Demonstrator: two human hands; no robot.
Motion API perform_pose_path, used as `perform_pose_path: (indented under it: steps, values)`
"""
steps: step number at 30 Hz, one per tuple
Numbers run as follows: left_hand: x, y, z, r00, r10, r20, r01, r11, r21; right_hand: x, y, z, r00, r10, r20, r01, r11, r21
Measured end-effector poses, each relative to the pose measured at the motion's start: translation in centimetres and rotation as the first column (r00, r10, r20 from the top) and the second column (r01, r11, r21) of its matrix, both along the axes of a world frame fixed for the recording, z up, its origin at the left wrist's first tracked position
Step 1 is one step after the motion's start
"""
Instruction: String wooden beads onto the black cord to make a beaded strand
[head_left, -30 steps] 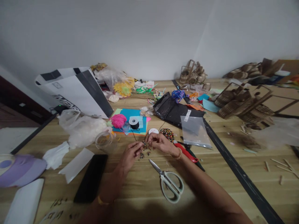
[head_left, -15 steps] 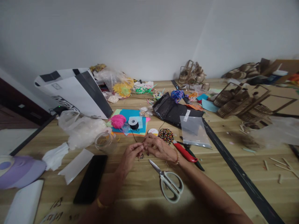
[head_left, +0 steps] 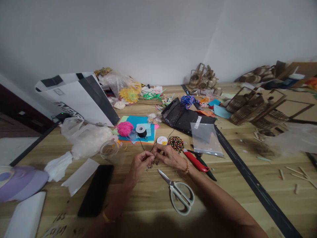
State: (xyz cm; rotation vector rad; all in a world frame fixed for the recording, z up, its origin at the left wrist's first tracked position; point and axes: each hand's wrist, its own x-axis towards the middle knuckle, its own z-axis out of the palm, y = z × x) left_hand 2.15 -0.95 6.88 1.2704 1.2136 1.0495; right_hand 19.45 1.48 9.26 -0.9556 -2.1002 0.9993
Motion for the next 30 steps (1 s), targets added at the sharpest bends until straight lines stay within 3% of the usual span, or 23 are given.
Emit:
perform_pose_path:
  steps: [7, 14, 23, 30]
  values:
    - [-0.3, -0.2, 0.0, 0.971, 0.08, -0.224, -0.014, 0.959, 0.282, -0.1, 0.2, -0.3, 0.995, 0.011, -0.095, -0.024, 0.991, -0.134]
    - [-0.4, -0.3, 0.0, 0.896, 0.203, -0.395, 0.066, 0.818, 0.572, -0.5, 0.5, -1.2, 0.956, 0.032, -0.291, -0.144, 0.917, -0.372]
    - [-0.7, -0.2, 0.0, 0.906, 0.208, -0.37, 0.079, 0.774, 0.628, -0.2, 0.7, -1.2, 0.96, 0.037, -0.277, -0.131, 0.936, -0.328]
    - [-0.7, -0.2, 0.0, 0.924, 0.183, -0.336, 0.09, 0.749, 0.656, 0.2, 0.8, -1.1, 0.956, 0.074, -0.282, -0.183, 0.905, -0.384]
